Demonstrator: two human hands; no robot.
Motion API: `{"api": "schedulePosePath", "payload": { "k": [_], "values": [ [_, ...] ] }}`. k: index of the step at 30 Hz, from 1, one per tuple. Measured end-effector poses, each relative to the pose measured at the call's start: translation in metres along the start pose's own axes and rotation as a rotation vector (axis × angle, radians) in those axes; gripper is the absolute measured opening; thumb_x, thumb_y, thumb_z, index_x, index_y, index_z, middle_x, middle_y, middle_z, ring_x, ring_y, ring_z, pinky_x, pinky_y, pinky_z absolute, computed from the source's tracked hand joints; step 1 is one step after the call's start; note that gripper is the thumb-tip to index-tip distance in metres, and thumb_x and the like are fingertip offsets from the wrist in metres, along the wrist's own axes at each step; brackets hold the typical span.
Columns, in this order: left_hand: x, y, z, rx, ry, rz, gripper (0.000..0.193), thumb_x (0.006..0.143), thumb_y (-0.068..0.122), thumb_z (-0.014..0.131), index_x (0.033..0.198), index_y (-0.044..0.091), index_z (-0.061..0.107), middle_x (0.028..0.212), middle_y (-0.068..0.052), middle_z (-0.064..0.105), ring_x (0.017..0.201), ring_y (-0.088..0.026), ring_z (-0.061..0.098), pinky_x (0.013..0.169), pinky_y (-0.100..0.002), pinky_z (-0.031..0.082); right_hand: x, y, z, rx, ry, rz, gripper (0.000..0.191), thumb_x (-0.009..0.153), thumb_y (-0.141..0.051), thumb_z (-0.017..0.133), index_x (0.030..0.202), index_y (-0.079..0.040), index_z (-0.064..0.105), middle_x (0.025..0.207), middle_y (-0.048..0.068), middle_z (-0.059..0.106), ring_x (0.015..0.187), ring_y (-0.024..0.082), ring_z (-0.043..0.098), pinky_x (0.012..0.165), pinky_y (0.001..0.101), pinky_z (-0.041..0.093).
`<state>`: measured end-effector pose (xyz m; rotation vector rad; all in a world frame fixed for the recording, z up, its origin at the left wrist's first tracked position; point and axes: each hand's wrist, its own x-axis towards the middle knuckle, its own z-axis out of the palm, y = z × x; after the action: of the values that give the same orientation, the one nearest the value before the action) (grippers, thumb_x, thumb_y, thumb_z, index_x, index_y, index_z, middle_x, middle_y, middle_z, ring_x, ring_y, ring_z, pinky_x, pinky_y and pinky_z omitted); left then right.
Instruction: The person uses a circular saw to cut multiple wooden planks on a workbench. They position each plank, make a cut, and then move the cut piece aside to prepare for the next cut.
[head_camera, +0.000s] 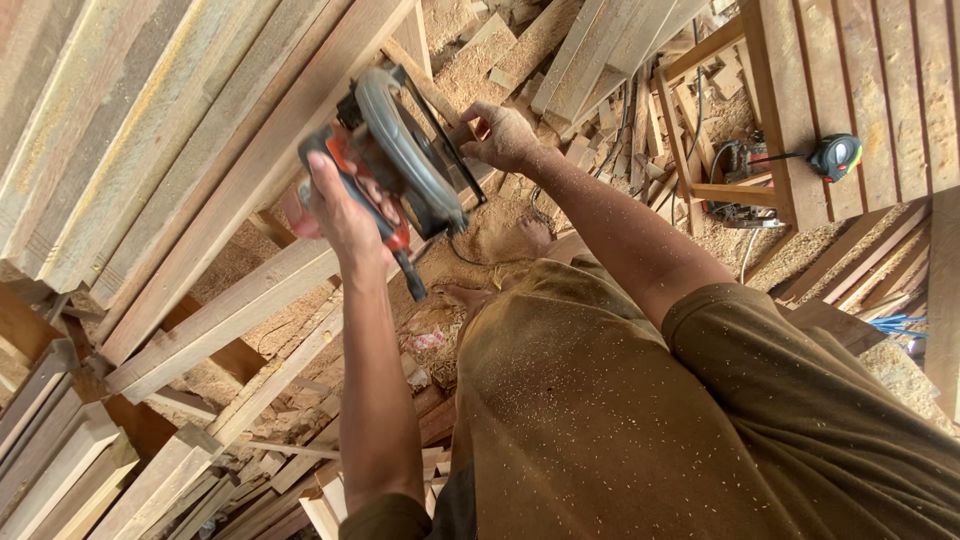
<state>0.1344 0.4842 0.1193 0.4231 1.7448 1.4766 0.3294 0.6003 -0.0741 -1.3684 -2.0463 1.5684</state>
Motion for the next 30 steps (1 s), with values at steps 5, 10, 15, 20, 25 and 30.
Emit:
{"api": "schedulePosePath", "payload": {
  "k": [5,10,15,20,25,30],
  "values": [
    [-0.053,-0.024,-0.014,-0.003,-0.019,0.029,0.055,0.101,0.062,0.049,0.099,0.007,0.054,0.058,0.0,0.052,0.039,-0.011,0.054,0.032,-0.027,0.048,-0.001,-0.004,-0.005,-0.059,-0.034,-0.031,0.046,0.087,-0.026,0.086,0.126,-0.016,0.065,0.105,0.008,0.071,0.095,0.023,0.07,0.087,0.0419,0.057],
    [-0.083,-0.035,-0.024,-0.047,-0.083,0.048,0.05,0.106,0.056,0.049,0.101,0.007,0.054,0.058,0.0,0.053,0.041,-0.012,0.053,0.035,-0.026,0.046,-0.004,-0.014,-0.004,-0.018,-0.015,0.062,0.048,0.082,-0.03,0.087,0.122,-0.016,0.065,0.108,0.008,0.071,0.098,0.023,0.07,0.086,0.0402,0.059],
    [-0.069,-0.031,-0.022,0.006,-0.036,0.054,0.054,0.104,0.059,0.047,0.103,0.006,0.057,0.058,-0.001,0.054,0.041,-0.011,0.053,0.034,-0.026,0.047,-0.005,-0.024,-0.002,-0.073,0.007,0.069,0.053,0.079,-0.034,0.089,0.121,-0.016,0.063,0.107,0.01,0.07,0.096,0.024,0.07,0.086,0.04,0.059],
    [-0.045,-0.019,-0.018,-0.019,-0.004,0.025,0.056,0.103,0.062,0.049,0.099,0.006,0.053,0.058,-0.003,0.054,0.04,-0.013,0.053,0.034,-0.028,0.047,-0.006,-0.028,-0.002,-0.093,0.017,0.049,0.053,0.079,-0.036,0.09,0.12,-0.014,0.063,0.106,0.01,0.07,0.096,0.025,0.069,0.086,0.0421,0.058],
    [-0.024,-0.008,-0.013,-0.038,0.014,0.002,0.056,0.102,0.061,0.052,0.101,0.005,0.054,0.06,-0.004,0.052,0.042,-0.015,0.051,0.035,-0.029,0.045,-0.006,-0.027,0.0,-0.122,-0.019,0.095,0.054,0.081,-0.037,0.089,0.122,-0.015,0.061,0.105,0.012,0.07,0.096,0.025,0.07,0.084,0.0426,0.058],
    [0.002,0.004,-0.008,-0.042,0.003,-0.022,0.056,0.102,0.061,0.051,0.099,0.006,0.053,0.06,-0.004,0.051,0.04,-0.014,0.05,0.034,-0.028,0.044,-0.004,-0.025,0.001,-0.13,-0.017,0.093,0.054,0.081,-0.037,0.088,0.123,-0.018,0.061,0.106,0.01,0.07,0.097,0.025,0.07,0.083,0.0414,0.056]
  ]
}}
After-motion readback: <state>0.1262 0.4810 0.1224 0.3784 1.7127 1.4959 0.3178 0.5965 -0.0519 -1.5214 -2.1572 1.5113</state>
